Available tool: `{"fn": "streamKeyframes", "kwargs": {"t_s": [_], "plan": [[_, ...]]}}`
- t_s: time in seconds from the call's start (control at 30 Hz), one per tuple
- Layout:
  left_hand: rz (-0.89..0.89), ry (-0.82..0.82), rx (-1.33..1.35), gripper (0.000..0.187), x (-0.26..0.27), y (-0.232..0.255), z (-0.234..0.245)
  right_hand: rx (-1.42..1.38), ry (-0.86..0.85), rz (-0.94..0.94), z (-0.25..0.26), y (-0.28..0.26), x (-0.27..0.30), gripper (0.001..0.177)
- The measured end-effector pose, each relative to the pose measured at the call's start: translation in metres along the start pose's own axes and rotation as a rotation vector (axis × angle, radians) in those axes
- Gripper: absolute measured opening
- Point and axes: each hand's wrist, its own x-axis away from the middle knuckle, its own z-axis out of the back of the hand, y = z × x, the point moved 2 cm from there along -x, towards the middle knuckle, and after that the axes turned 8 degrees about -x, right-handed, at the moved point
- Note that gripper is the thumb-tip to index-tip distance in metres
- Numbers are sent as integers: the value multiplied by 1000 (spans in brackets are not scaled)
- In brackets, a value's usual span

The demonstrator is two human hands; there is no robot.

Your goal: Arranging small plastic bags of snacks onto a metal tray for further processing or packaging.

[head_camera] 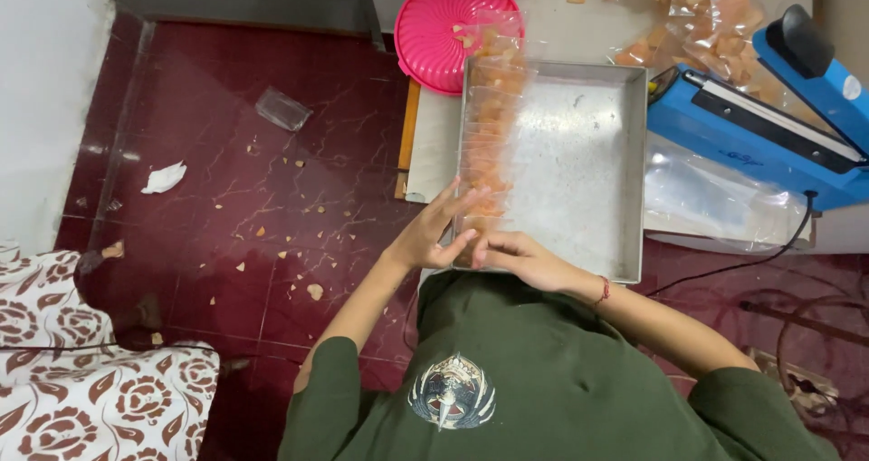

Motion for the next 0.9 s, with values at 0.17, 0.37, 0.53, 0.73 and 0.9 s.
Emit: {"fn": "streamKeyframes", "kwargs": {"t_s": [0.17, 0.37, 0.53, 0.73, 0.9], "plan": [[11, 38, -277, 74, 10, -5, -1, 53, -50, 4, -2, -8, 0, 15], [-72, 34, -516, 61, 40, -27, -19, 54, -67, -64, -4, -30, 5, 17], [-79, 51, -474, 67, 48, -27, -20, -16, -128, -97, 3, -28, 7, 17], [-99, 88, -392, 80, 61, -34, -20, -16, -188, -154, 8, -59, 14, 17], [-125, 171, -356, 81, 65, -58, -11, 68, -197, -90, 44, -88, 10, 18]]}}
